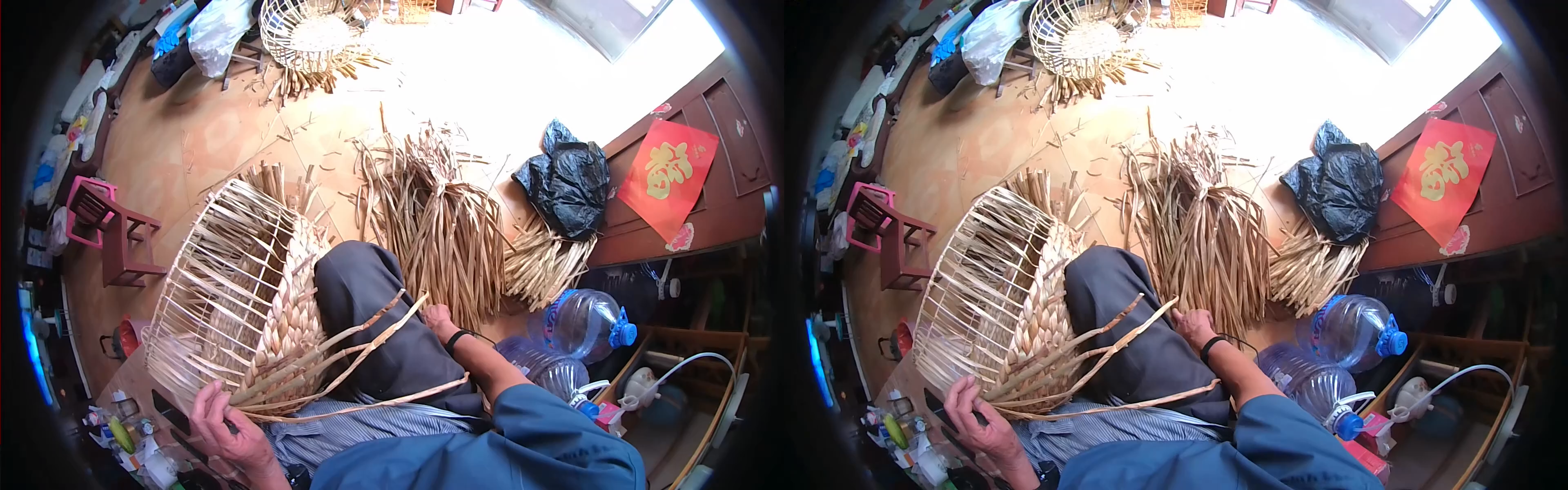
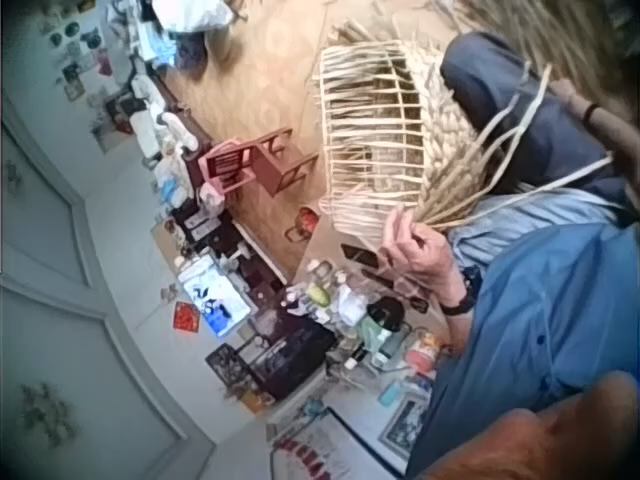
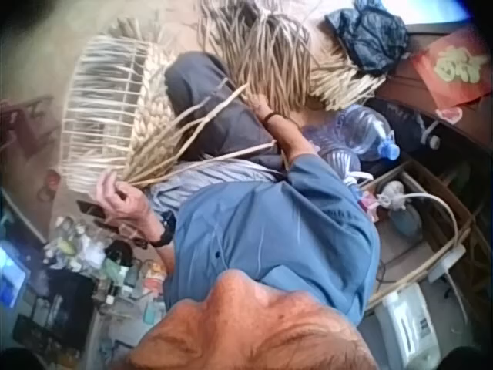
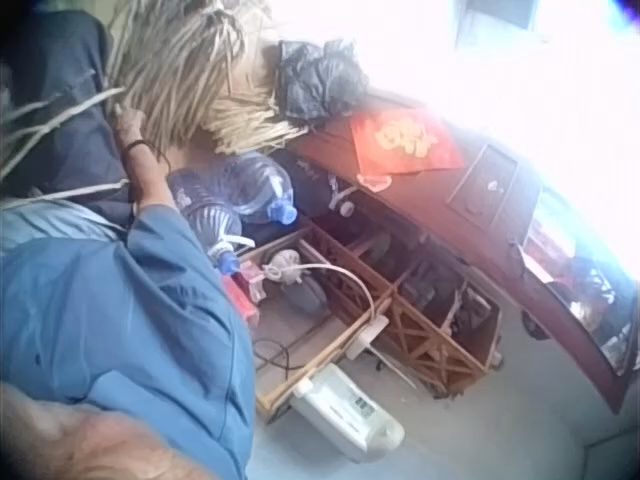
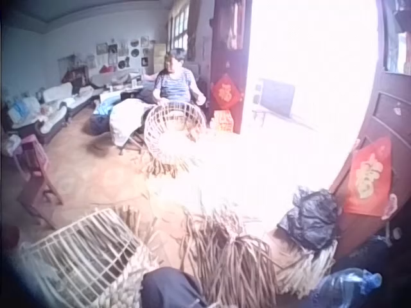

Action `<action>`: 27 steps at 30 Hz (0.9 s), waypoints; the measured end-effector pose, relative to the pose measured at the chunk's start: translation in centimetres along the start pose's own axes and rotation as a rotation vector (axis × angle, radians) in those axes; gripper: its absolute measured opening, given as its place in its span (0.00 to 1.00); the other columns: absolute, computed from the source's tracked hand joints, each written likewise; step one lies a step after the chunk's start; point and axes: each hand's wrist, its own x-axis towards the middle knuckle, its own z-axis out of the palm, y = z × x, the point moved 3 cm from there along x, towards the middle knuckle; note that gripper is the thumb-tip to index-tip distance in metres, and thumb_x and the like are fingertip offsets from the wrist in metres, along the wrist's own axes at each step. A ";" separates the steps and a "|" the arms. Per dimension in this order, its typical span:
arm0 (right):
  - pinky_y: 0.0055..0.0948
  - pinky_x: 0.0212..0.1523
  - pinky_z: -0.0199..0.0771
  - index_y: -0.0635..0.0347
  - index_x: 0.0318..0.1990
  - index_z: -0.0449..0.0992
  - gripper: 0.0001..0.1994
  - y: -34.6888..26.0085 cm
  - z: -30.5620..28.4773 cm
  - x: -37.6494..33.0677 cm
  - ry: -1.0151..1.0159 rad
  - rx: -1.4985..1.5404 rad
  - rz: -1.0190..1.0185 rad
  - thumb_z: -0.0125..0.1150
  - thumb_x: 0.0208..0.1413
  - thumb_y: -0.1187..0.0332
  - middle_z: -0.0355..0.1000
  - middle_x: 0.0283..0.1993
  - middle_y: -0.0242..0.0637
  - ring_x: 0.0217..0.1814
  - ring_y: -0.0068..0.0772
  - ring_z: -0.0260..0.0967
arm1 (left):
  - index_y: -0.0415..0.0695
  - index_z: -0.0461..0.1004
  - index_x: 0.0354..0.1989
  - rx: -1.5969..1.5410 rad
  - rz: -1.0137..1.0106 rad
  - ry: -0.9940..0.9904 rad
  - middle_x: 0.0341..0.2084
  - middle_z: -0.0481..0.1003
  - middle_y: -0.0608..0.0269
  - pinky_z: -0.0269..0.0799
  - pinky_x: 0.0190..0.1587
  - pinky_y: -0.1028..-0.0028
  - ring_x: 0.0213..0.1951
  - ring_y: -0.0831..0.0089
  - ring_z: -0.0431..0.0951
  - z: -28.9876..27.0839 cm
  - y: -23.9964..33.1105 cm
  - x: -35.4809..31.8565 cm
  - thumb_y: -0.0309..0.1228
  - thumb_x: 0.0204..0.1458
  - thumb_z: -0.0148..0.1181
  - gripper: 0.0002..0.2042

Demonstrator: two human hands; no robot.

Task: Weaving a large basket from wood or bamboo strips.

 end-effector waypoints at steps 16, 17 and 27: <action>0.44 0.37 0.77 0.56 0.61 0.65 0.30 8.7 -2.5 -9.4 0.997 0.697 0.116 0.67 0.47 0.79 0.72 0.47 0.48 0.34 0.50 0.74 | 0.36 0.74 0.44 -0.038 -0.044 0.042 0.47 0.75 0.49 0.78 0.53 0.59 0.49 0.55 0.79 -0.6 -0.8 -1.1 0.14 0.60 0.50 0.09; 0.37 0.39 0.78 0.56 0.61 0.65 0.30 9.0 -2.3 -10.1 0.838 1.213 0.265 0.68 0.50 0.80 0.71 0.48 0.44 0.38 0.41 0.75 | 0.36 0.74 0.44 -0.033 -0.040 0.062 0.47 0.75 0.49 0.78 0.53 0.59 0.49 0.55 0.79 -0.7 -0.7 -1.1 0.14 0.60 0.50 0.09; 0.31 0.23 0.63 0.49 0.56 0.69 0.17 7.8 -1.8 -11.6 0.142 2.597 0.251 0.56 0.69 0.51 0.73 0.42 0.39 0.33 0.30 0.68 | 0.34 0.74 0.39 -0.016 -0.050 0.097 0.45 0.75 0.49 0.82 0.51 0.63 0.48 0.56 0.80 -1.2 -1.6 -1.9 0.11 0.60 0.47 0.09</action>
